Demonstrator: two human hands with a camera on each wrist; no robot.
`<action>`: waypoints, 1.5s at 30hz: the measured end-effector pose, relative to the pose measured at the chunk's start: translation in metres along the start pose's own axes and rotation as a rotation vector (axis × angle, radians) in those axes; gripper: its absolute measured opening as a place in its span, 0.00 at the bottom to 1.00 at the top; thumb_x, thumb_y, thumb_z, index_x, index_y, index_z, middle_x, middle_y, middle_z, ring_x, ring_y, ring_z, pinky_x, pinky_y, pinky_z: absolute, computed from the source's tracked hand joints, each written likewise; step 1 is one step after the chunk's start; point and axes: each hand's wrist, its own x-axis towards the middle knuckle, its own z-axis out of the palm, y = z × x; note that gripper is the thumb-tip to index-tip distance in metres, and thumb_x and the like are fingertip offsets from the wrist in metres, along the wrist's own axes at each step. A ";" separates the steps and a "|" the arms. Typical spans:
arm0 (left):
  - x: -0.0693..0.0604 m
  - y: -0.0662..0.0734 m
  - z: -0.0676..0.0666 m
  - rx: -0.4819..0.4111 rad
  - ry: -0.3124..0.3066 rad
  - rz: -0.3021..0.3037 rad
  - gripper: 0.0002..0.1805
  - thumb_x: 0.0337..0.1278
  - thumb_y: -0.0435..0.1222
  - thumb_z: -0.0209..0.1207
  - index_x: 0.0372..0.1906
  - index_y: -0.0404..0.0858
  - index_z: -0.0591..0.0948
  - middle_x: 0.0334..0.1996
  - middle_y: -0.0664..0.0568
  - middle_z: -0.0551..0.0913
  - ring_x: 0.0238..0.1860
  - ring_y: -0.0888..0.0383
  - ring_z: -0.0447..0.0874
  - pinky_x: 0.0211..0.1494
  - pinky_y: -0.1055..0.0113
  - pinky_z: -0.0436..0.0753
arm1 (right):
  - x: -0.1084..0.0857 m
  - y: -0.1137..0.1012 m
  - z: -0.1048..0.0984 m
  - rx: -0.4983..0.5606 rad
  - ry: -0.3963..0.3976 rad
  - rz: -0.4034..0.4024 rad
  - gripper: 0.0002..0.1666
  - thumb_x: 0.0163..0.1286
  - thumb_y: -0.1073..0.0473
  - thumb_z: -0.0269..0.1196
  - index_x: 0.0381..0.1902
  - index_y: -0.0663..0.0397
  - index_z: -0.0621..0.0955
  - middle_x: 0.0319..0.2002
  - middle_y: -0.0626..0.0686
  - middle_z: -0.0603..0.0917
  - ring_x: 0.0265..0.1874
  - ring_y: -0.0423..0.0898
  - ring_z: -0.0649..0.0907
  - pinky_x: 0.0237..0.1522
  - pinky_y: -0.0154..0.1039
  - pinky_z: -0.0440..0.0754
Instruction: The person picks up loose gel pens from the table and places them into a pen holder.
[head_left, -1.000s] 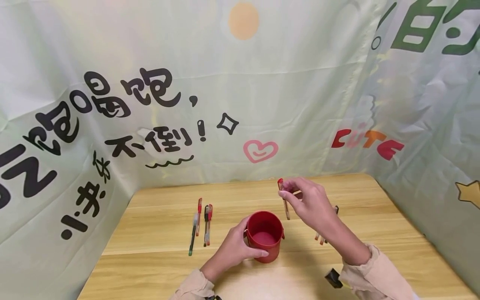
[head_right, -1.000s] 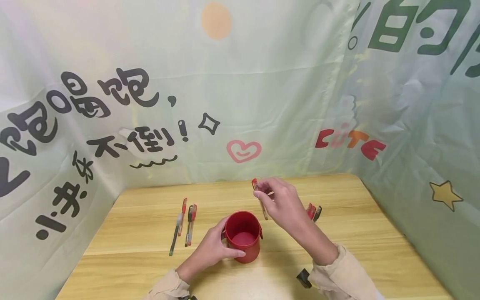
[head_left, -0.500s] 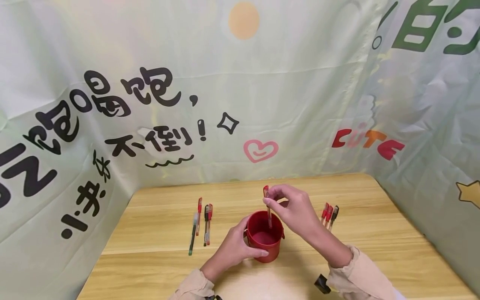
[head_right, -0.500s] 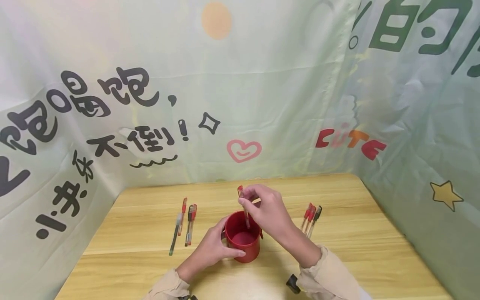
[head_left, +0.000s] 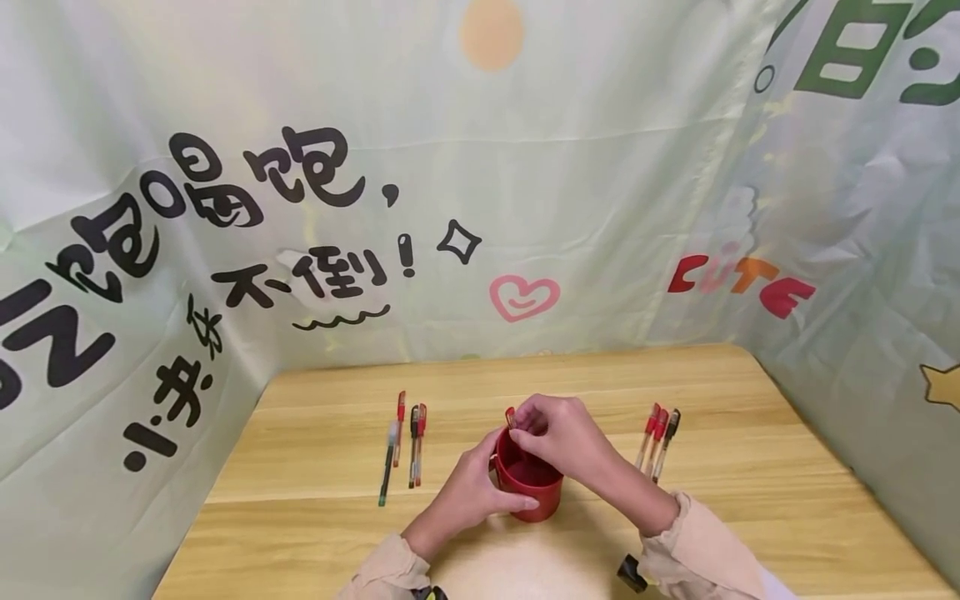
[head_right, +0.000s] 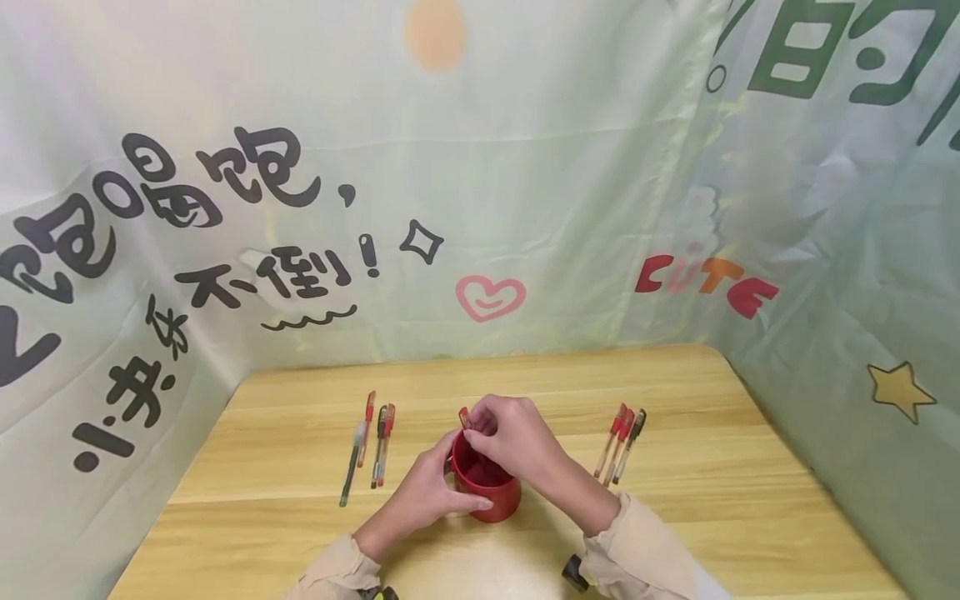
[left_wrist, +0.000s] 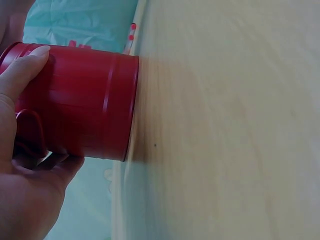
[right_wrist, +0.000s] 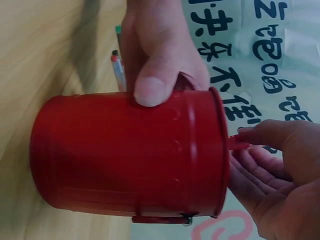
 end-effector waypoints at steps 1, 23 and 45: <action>0.000 0.000 0.000 -0.002 -0.003 0.001 0.52 0.46 0.50 0.80 0.77 0.56 0.65 0.66 0.57 0.81 0.62 0.60 0.83 0.63 0.68 0.84 | 0.000 0.001 0.001 -0.014 -0.018 0.009 0.07 0.61 0.63 0.75 0.34 0.54 0.85 0.28 0.48 0.89 0.28 0.36 0.87 0.29 0.25 0.84; 0.001 0.003 -0.001 0.009 -0.003 -0.013 0.48 0.46 0.49 0.81 0.73 0.53 0.69 0.64 0.56 0.82 0.61 0.61 0.83 0.61 0.69 0.84 | -0.003 0.007 0.019 -0.144 -0.094 -0.058 0.09 0.60 0.67 0.76 0.34 0.56 0.83 0.29 0.51 0.90 0.28 0.41 0.89 0.30 0.21 0.82; 0.000 0.001 -0.001 -0.005 -0.004 -0.006 0.50 0.46 0.50 0.80 0.74 0.53 0.68 0.66 0.57 0.81 0.64 0.61 0.82 0.65 0.64 0.84 | -0.007 0.003 0.011 -0.077 -0.137 -0.043 0.12 0.64 0.65 0.73 0.46 0.59 0.87 0.40 0.54 0.92 0.37 0.45 0.91 0.39 0.33 0.90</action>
